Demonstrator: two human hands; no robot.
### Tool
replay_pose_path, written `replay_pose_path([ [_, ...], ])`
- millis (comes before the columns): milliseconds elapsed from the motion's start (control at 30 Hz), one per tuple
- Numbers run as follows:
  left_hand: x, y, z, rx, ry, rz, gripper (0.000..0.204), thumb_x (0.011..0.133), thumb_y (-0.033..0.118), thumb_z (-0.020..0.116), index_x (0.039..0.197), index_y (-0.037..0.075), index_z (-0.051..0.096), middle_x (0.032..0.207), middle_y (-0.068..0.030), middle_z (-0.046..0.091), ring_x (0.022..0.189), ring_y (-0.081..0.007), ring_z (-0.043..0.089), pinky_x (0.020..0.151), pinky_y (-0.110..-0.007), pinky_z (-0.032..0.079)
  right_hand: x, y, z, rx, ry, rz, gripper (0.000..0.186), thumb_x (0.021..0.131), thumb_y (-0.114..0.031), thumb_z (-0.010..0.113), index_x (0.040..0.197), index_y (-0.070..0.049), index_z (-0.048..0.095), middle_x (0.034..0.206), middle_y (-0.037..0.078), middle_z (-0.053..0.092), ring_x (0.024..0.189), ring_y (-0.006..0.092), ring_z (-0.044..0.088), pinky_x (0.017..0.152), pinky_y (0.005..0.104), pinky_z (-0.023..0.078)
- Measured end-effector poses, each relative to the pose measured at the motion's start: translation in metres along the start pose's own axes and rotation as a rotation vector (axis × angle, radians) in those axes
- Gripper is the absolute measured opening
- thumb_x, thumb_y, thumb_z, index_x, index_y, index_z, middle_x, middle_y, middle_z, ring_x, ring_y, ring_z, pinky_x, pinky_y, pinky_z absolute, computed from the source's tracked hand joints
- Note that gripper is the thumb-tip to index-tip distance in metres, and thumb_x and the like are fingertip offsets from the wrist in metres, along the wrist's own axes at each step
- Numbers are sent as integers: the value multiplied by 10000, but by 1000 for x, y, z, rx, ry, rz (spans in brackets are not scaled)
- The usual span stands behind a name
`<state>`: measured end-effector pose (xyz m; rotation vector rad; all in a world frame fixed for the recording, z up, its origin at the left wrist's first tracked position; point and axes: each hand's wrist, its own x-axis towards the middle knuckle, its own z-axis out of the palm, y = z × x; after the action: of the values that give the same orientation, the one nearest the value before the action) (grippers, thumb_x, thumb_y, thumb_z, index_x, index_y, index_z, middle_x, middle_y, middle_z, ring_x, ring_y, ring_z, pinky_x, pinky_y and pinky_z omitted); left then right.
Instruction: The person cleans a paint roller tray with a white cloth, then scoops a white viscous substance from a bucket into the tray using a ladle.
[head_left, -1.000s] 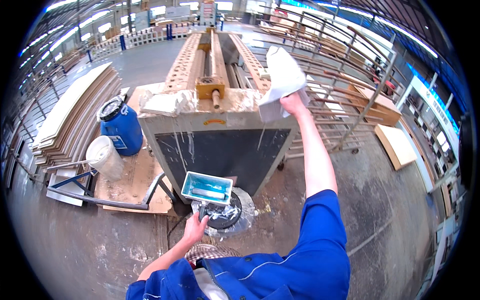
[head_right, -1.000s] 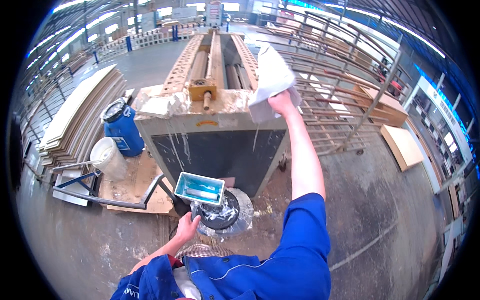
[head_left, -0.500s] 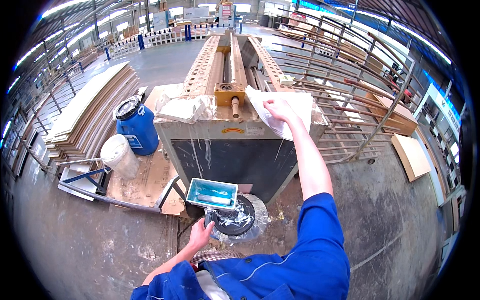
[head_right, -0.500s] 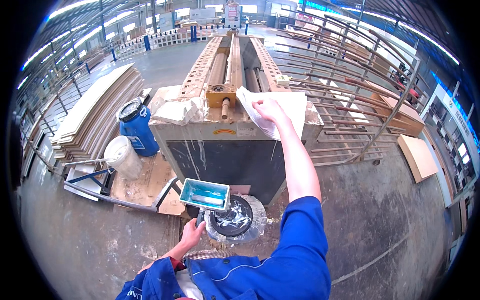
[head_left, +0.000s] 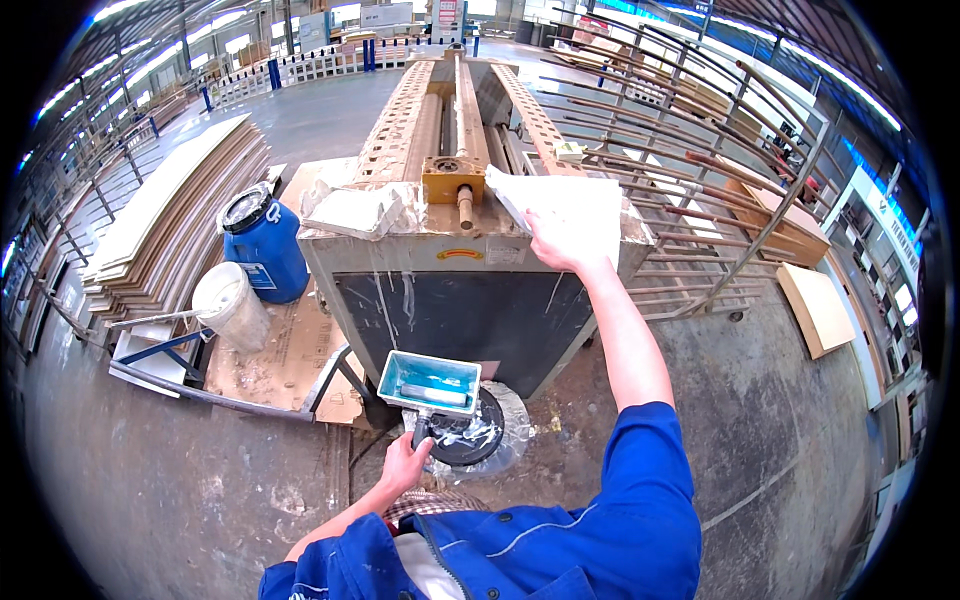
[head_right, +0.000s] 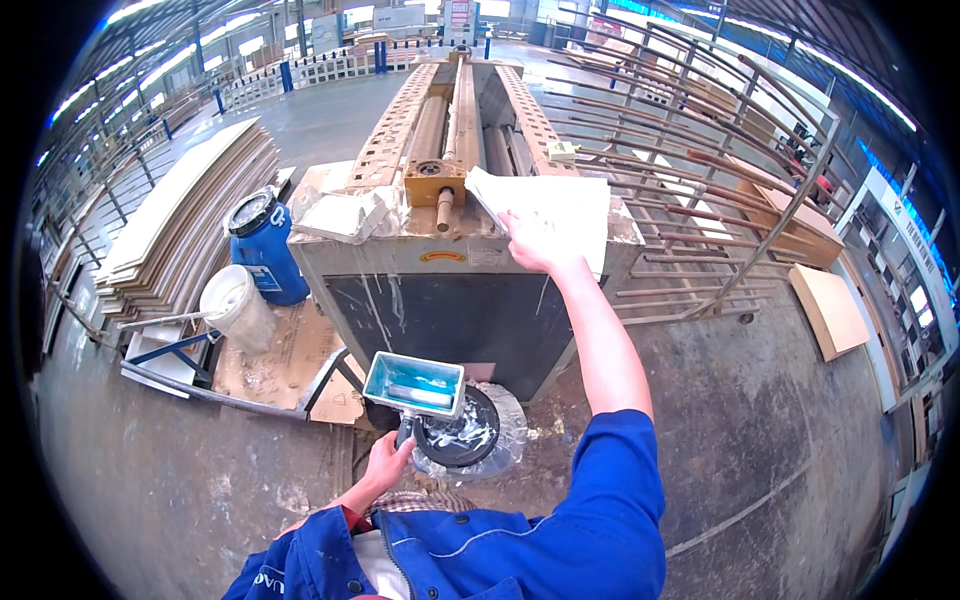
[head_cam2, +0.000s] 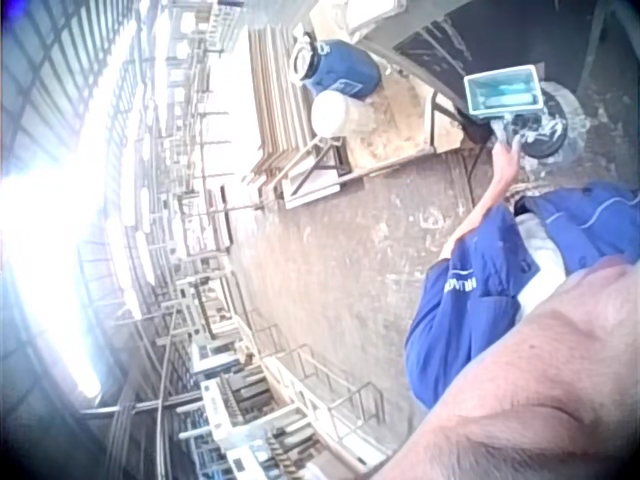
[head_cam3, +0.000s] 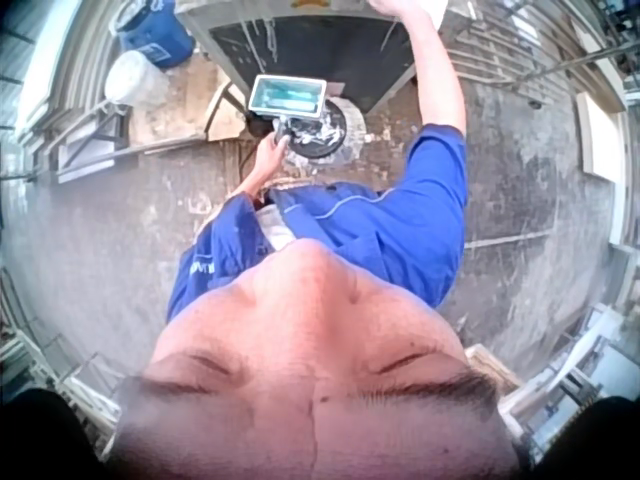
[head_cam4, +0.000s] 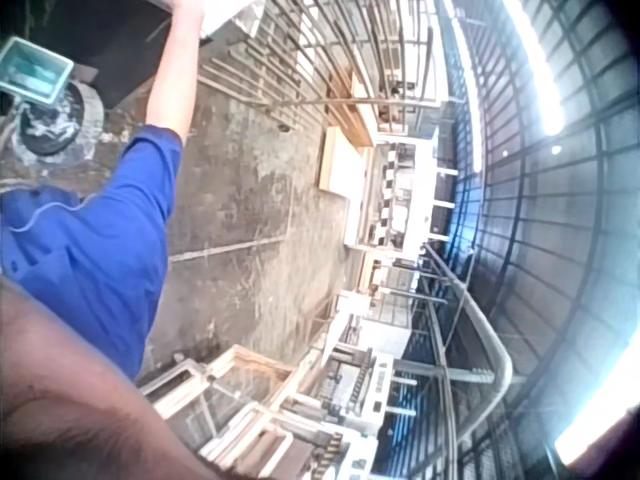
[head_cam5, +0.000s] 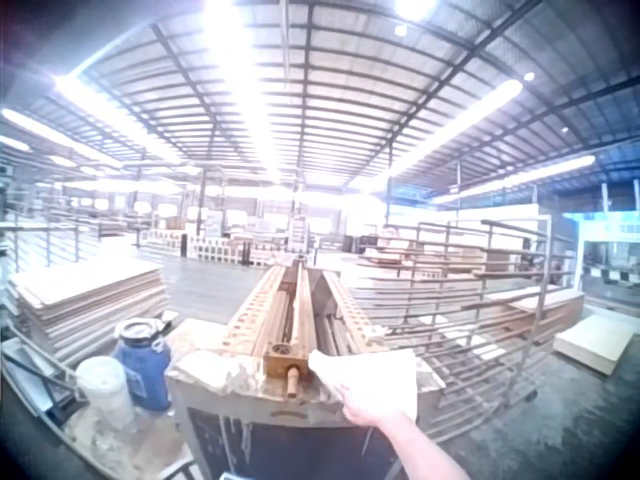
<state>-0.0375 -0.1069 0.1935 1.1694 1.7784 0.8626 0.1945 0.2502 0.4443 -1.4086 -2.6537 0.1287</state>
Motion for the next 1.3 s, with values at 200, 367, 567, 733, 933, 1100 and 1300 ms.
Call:
replay_pose_path([
  [200, 0, 4, 3, -10, -3, 8, 371, 934, 352, 627, 942, -19, 643, 699, -139, 688, 692, -276, 694, 683, -406, 522, -2, 34, -5, -190, -24, -6, 682, 891, -77, 460, 1546, -217, 337, 1586, 136, 338, 1463, 364, 305, 1196, 480, 275],
  [367, -2, -8, 4, 1, 38, 7, 383, 928, 368, 635, 944, -15, 643, 710, -148, 679, 702, -285, 688, 684, -413, 516, -18, 12, -42, 50, -184, -130, 681, 892, -203, 570, 1538, -288, 372, 1571, 135, 374, 1425, 323, 376, 1176, 397, 306],
  [567, -9, 4, 12, -43, 14, 10, 358, 934, 358, 632, 934, 0, 645, 710, -125, 689, 700, -250, 695, 677, -393, 517, 54, 70, -33, 409, -18, 36, 762, 859, -588, 644, 1495, -213, 453, 1554, 137, 402, 1434, 351, 354, 1170, 448, 297],
  [733, -14, -4, 12, -12, 63, 6, 347, 936, 345, 632, 939, -1, 645, 708, -133, 688, 688, -262, 691, 672, -402, 516, 63, 31, -8, -24, -10, 342, 1001, 759, -812, 564, 1559, -266, 312, 1649, 142, 163, 1486, 474, 129, 1156, 687, 88],
  [933, -25, 14, 10, 34, 133, -20, 339, 929, 331, 648, 938, -8, 638, 690, -158, 668, 662, -271, 678, 642, -415, 501, 60, 21, 6, -74, -37, 405, 1123, 696, -945, 434, 1593, -312, 197, 1662, 142, 105, 1494, 501, 50, 1137, 733, 38],
  [1100, -23, 30, 2, -7, 129, 15, 370, 940, 335, 647, 918, -31, 597, 682, -165, 634, 611, -257, 642, 586, -393, 490, 65, 39, 28, -94, -5, 397, 1012, 770, -898, 402, 1585, -322, 231, 1658, 122, 151, 1492, 484, 119, 1154, 703, 50],
  [1300, -25, 60, -32, -19, 235, 108, 375, 956, 350, 630, 960, -24, 615, 697, -131, 655, 633, -209, 650, 624, -360, 501, 69, 18, 20, -99, 53, 375, 859, 872, -780, 420, 1565, -285, 307, 1618, 124, 285, 1467, 426, 269, 1174, 639, 150],
])
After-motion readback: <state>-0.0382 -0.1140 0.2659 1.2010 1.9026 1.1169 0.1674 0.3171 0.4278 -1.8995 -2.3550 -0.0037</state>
